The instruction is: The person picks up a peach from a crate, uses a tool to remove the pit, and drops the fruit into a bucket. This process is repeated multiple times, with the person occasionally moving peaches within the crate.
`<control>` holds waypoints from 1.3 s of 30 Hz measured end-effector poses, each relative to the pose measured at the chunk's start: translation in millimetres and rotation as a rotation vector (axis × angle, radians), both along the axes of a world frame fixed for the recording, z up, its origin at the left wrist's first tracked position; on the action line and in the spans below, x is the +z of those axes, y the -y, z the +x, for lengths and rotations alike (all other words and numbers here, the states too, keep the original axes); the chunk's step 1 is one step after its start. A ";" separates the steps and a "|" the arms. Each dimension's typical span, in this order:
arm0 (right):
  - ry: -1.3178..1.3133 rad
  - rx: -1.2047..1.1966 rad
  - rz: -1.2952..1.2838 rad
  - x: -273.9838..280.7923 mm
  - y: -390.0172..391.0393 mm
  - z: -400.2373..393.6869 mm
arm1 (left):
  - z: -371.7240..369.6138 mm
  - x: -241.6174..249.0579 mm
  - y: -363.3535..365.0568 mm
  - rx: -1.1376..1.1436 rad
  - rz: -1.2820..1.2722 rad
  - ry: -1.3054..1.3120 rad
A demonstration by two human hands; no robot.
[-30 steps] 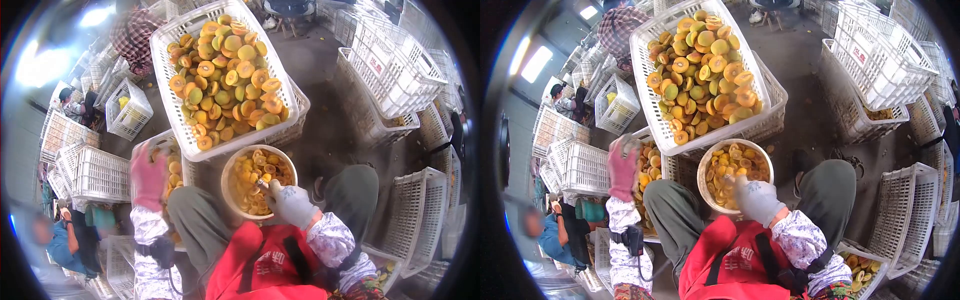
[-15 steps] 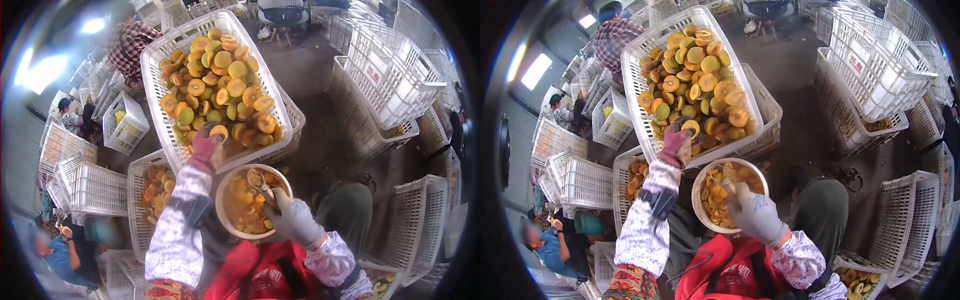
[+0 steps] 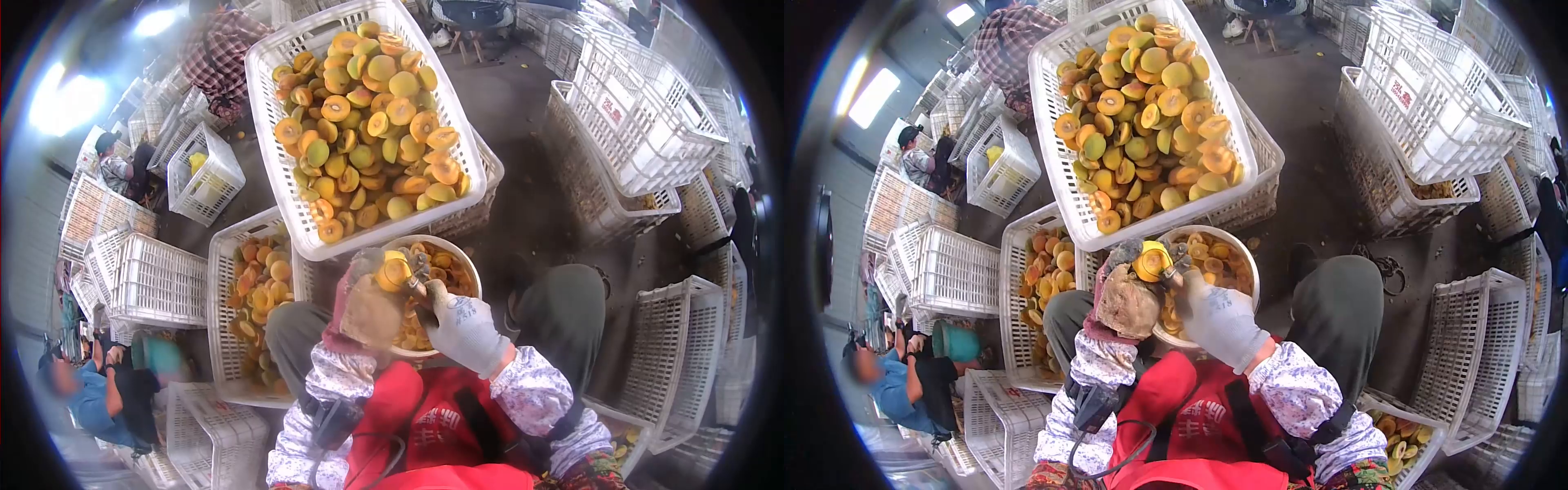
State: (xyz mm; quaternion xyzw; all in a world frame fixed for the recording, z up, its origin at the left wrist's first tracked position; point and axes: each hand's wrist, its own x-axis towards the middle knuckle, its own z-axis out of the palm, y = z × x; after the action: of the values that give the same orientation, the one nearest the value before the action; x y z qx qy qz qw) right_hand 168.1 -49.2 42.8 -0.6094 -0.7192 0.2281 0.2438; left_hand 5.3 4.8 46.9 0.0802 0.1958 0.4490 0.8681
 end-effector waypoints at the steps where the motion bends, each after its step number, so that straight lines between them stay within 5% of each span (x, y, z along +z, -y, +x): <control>1: 0.001 0.000 -0.003 -2.0 0.4 -0.6 | 5.9 1.4 4.0 0.039 0.427 -0.571; 2: 0.018 0.007 -0.019 -4.8 1.0 -1.6 | 10.6 2.4 6.8 0.075 0.854 -1.141; 6: -0.034 -0.012 -0.097 -11.0 4.2 -1.9 | 20.7 -2.1 0.9 0.088 1.195 -1.509; 8: -0.088 0.006 -0.056 -19.9 6.7 -3.3 | 25.8 -16.3 -4.9 0.136 0.040 -0.173; 9: -0.141 0.027 -0.007 -24.3 6.9 -4.0 | 28.5 -20.5 -2.5 0.201 0.099 -0.421; 13: -0.191 0.108 -0.068 -35.6 8.0 1.8 | 36.0 2.8 3.6 0.198 0.052 -0.482; 16: -0.477 0.205 -0.050 -25.4 0.2 9.1 | 33.0 7.9 5.2 0.167 0.001 -0.353; 18: -0.740 0.249 -0.809 13.4 -7.1 17.8 | 24.7 -6.1 5.9 0.153 0.196 -0.361; 19: -0.805 0.324 -0.944 9.8 -9.2 19.8 | 20.0 -6.6 2.8 0.065 0.153 -0.187; 24: -1.024 0.410 -1.132 13.3 -6.7 18.2 | 11.4 3.4 1.0 -0.056 0.200 -0.030; 26: -1.009 0.279 -1.015 23.5 -7.0 18.3 | -5.0 6.1 -1.8 0.147 0.739 -0.732; 28: -0.906 0.200 -0.976 -0.3 -9.1 23.5 | -34.2 18.4 -8.2 0.327 0.633 -0.728; 30: -0.177 0.249 -0.032 -48.8 2.4 30.3 | -76.2 33.2 -16.0 0.656 0.387 -0.695; 33: 0.186 0.146 -0.231 -40.7 6.1 23.9 | -160.6 56.0 -18.8 0.405 0.722 -1.911; 34: 0.330 0.129 -0.265 -38.6 7.3 20.0 | -155.4 63.0 -19.5 0.405 0.727 -1.922; 36: 0.277 0.137 -0.217 -34.8 7.1 15.6 | -138.6 70.8 -24.9 0.394 0.967 -2.492; 39: 0.126 0.161 -0.109 -33.5 6.0 18.3 | -73.9 62.0 -69.3 0.096 0.829 -1.943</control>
State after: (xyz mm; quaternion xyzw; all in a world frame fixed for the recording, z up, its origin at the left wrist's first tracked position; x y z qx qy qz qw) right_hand 186.4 -55.2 9.3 -0.5750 -0.7663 0.2470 0.1456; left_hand -68.6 74.1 108.9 0.6874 0.6408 0.2576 0.2245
